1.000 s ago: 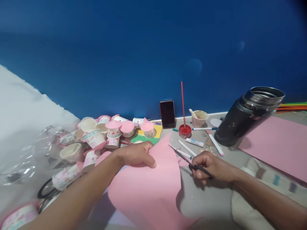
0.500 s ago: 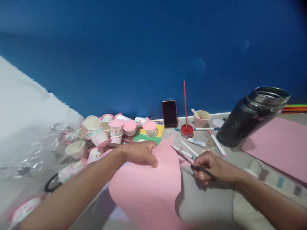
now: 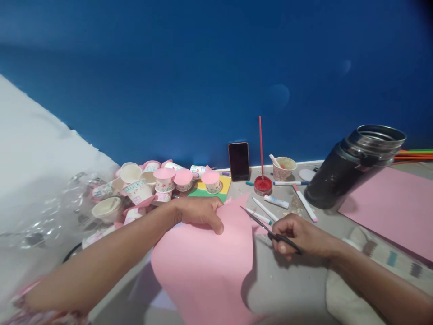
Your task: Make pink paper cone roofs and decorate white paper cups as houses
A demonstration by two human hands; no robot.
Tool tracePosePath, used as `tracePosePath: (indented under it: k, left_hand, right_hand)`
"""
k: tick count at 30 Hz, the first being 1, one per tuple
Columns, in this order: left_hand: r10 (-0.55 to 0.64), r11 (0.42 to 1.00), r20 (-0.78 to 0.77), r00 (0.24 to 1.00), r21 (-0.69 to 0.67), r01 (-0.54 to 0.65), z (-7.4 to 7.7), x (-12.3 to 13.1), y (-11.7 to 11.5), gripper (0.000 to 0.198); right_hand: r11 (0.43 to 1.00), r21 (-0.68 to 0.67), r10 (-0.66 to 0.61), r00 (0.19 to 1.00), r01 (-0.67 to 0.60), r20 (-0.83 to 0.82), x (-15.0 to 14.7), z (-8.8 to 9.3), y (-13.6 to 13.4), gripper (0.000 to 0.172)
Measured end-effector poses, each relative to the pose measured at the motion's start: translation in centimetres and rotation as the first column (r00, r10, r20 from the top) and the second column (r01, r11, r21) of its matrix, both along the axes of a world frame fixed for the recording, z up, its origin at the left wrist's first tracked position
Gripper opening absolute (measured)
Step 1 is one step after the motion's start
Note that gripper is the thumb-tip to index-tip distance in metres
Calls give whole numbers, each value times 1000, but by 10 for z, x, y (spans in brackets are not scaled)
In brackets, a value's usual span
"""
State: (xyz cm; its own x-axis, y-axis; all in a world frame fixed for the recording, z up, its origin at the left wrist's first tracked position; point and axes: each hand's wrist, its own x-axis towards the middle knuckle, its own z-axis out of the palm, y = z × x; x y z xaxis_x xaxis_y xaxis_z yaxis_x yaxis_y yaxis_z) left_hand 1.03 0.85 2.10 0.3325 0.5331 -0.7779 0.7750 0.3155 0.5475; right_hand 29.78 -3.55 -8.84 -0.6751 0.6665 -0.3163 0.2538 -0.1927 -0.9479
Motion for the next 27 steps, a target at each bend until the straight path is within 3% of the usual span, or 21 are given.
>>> tracePosePath:
  k: [7,27]
  left_hand:
    - [-98,993,107,989,-52,104,2,0,2,6]
    - [-188,978,47,981,-88,191,7,-1,7,11]
  right_hand:
    - [1000,-17,21,1000,-22,-18,2,-4,2,47]
    - [998,-37,57,998,-57,-2,3,-5,1,50]
